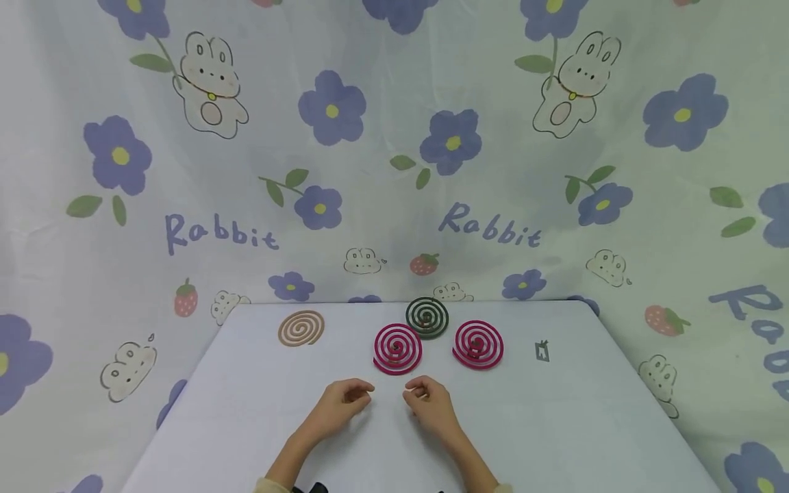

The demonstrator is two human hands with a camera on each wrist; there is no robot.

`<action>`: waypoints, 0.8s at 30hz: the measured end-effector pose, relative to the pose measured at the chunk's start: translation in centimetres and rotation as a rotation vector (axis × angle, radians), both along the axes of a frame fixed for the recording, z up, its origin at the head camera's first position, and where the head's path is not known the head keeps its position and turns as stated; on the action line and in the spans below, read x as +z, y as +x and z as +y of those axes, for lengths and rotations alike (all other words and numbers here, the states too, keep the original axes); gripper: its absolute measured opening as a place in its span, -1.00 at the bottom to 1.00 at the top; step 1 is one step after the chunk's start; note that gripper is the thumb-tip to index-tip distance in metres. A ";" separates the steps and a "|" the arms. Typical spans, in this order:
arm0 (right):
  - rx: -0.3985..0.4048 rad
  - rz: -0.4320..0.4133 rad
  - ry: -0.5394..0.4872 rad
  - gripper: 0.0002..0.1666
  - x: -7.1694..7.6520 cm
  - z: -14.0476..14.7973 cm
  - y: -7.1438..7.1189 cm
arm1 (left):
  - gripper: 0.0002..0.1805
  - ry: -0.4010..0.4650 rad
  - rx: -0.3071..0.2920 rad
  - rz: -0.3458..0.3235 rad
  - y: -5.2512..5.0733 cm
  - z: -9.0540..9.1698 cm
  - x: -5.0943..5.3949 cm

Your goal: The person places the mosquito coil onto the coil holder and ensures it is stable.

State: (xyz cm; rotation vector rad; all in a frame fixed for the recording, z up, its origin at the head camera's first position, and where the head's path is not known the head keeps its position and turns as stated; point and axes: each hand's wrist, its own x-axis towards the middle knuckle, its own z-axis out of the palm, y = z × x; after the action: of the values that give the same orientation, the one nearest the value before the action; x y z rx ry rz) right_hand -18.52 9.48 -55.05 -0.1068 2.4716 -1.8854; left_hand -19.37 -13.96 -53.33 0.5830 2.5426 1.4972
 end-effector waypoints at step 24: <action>0.082 0.036 0.021 -0.85 0.5 -2.5 -0.1 | -0.73 -0.043 0.149 -0.019 -1.5 -7.3 -0.1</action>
State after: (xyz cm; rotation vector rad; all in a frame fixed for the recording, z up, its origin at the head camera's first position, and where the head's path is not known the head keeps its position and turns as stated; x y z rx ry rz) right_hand -18.65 7.02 -54.55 -0.2396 2.4691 -1.8411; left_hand -20.84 -21.24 -53.45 0.3792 2.6476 1.4812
